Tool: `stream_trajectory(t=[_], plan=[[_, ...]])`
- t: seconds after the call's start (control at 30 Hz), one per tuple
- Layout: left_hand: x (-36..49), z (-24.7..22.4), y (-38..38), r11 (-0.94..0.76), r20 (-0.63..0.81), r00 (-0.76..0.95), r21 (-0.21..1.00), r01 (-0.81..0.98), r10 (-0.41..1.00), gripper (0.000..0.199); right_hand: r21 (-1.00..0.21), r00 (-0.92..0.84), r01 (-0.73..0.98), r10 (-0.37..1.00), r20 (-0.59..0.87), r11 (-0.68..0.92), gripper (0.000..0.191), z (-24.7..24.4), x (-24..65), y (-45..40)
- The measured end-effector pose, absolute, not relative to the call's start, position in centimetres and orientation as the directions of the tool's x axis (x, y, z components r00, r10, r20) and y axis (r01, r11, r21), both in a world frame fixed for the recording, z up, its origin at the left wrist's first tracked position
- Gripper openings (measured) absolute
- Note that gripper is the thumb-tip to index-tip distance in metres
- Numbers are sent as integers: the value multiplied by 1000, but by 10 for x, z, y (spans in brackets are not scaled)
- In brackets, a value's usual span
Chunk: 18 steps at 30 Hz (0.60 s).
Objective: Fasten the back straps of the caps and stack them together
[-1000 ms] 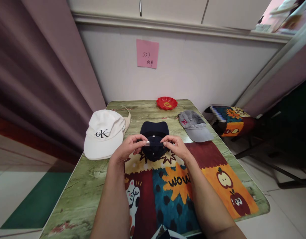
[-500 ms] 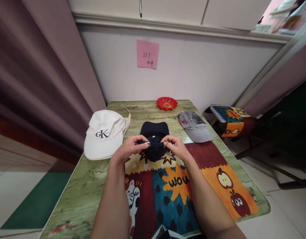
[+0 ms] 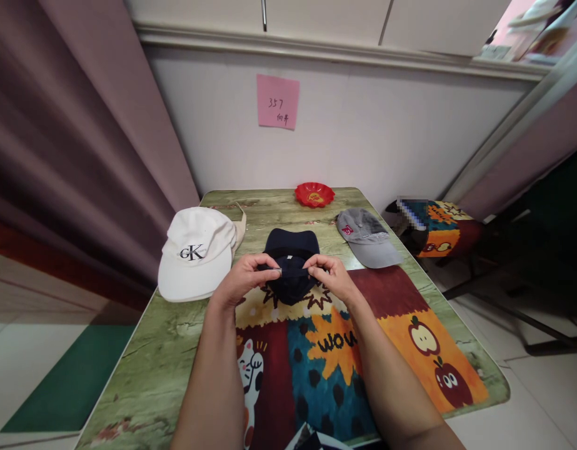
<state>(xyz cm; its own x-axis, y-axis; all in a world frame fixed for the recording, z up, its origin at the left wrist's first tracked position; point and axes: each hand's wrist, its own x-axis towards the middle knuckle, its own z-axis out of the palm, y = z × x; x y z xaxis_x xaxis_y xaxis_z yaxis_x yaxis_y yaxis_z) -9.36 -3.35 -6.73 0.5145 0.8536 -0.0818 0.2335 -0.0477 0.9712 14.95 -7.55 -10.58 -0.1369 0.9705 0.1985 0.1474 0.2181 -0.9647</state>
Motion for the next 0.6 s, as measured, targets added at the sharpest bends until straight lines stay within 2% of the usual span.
stream_trajectory(t=[0.13, 0.23, 0.33, 0.4, 0.5, 0.53, 0.6], plan=[[-94, -69, -33, -66, -59, 523, 974, 218, 850, 24, -962, -145, 151, 967, 208, 229, 14, -105, 150, -76], [-95, -70, -32, -47, -74, 493, 972, 229, 867, 26, -948, -94, 149, 959, 268, 280, 17, -106, 150, -75], [-97, -70, -31, -12, -66, 433, 985, 175, 899, 40, -936, 103, 98, 932, 347, 337, 22, -114, 154, -70], [-100, -73, -27, -15, -21, 295, 993, 119, 955, 44, -932, 264, 111, 894, 362, 345, 25, -124, 160, -64], [-106, -86, -18, -50, 49, 9, 984, 172, 999, 40, -900, 383, 319, 829, 408, 296, 26, -140, 170, -57], [-109, -92, -15, -58, 70, -41, 969, 238, 997, 37, -868, 377, 416, 817, 437, 272, 27, -144, 174, -55], [-113, -105, -9, -100, 125, -33, 904, 415, 992, 34, -777, 317, 579, 811, 492, 246, 33, -151, 178, -54]])
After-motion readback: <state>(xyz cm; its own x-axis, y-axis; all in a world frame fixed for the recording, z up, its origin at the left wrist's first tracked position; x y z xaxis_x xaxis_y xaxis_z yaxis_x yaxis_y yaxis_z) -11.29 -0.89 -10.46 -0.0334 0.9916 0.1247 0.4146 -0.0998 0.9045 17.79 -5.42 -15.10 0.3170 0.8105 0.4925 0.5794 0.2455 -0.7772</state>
